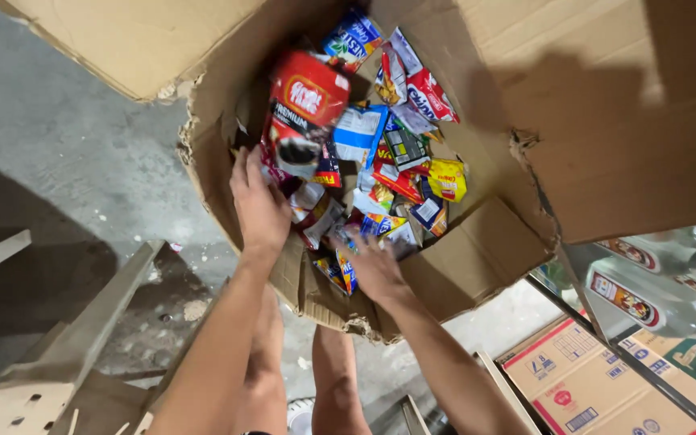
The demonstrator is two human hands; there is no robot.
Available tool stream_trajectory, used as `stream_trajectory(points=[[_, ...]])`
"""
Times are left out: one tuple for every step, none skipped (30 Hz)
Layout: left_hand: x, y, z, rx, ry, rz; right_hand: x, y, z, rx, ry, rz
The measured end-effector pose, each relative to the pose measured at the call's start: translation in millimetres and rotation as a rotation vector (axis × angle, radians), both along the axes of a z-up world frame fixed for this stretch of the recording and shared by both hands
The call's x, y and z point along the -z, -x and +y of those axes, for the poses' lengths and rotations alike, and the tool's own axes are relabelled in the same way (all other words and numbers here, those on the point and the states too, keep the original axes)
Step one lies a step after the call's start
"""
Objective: Stocking and organizing snack bags and drink sachets from a cardboard box onto grocery store shelves.
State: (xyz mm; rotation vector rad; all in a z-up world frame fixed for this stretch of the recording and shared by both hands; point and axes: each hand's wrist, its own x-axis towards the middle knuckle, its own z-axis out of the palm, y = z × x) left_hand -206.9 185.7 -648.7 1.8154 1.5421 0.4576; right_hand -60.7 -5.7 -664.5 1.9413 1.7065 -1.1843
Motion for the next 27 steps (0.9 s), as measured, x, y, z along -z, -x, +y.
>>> stream_trajectory(points=[[-3, 0, -7, 0.002, -0.004, -0.004, -1, 3, 0, 0.002, -0.004, -0.004], [-6, 1, -11, 0.020, 0.019, 0.000, -2, 7, 1, -0.107, -0.044, -0.008], [-9, 2, -15, 0.037, 0.043, 0.004, -2, 11, 3, -0.217, -0.084, -0.013], [-5, 3, -21, 0.034, 0.033, 0.005, -1, 10, 8, -0.220, -0.093, -0.012], [0, 5, -26, 0.048, 0.075, 0.001, 0, 10, 11, -0.237, -0.069, -0.008], [4, 9, -36, 0.063, 0.128, 0.000, -1, 12, 10, -0.253, -0.034, 0.000], [10, 13, -43, 0.060, 0.129, 0.005, -2, 9, 12, -0.256, -0.034, 0.005], [18, 15, -50, 0.085, 0.156, 0.002, -4, 5, 12, -0.205, -0.064, 0.010], [25, 17, -57, 0.110, 0.184, 0.000, -6, 0, 12, -0.155, -0.093, 0.014], [30, 19, -65, 0.107, 0.188, -0.005, -6, -6, 5, -0.158, -0.089, 0.010], [35, 20, -72, 0.078, 0.248, -0.032, -6, -13, -1, 0.001, -0.152, 0.079], [43, 21, -73, 0.047, 0.296, -0.060, -2, -21, -1, 0.156, -0.227, 0.148], [53, 21, -75, 0.041, 0.287, -0.067, -1, -30, 6, 0.147, -0.236, 0.144], [61, 22, -80, 0.007, 0.315, -0.054, -3, -36, 8, 0.378, -0.241, 0.245], [69, 23, -84, -0.028, 0.344, -0.041, -5, -42, 10, 0.610, -0.244, 0.346], [75, 23, -90, -0.031, 0.349, -0.038, -6, -42, 7, 0.608, -0.237, 0.348], [80, 23, -96, -0.134, 0.465, -0.089, -8, -42, 3, 0.845, -0.231, 0.460], [88, 20, -100, -0.239, 0.577, -0.146, -8, -44, 2, 1.078, -0.225, 0.568], [92, 18, -105, -0.246, 0.578, -0.148, -14, -41, 2, 1.072, -0.221, 0.568], [97, 14, -106, -0.369, 0.769, -0.280, -18, -41, 5, 1.318, -0.256, 0.772], [103, 9, -107, -0.489, 0.958, -0.415, -23, -40, 7, 1.560, -0.287, 0.980], [76, 1, -94, -0.488, 0.954, -0.420, -31, -36, 14, 1.555, -0.293, 0.981], [50, -6, -82, -0.570, 1.221, -0.678, -40, -33, 21, 1.686, -0.289, 1.121], [22, -12, -73, -0.651, 1.489, -0.937, -50, -28, 26, 1.817, -0.276, 1.262], [9, -19, -61, -0.652, 1.489, -0.940, -47, -27, 21, 1.814, -0.276, 1.261], [-4, -24, -51, -0.681, 1.440, -1.093, -45, -25, 15, 1.787, -0.233, 1.280], [-17, -30, -41, -0.708, 1.386, -1.246, -43, -24, 8, 1.759, -0.190, 1.298]])
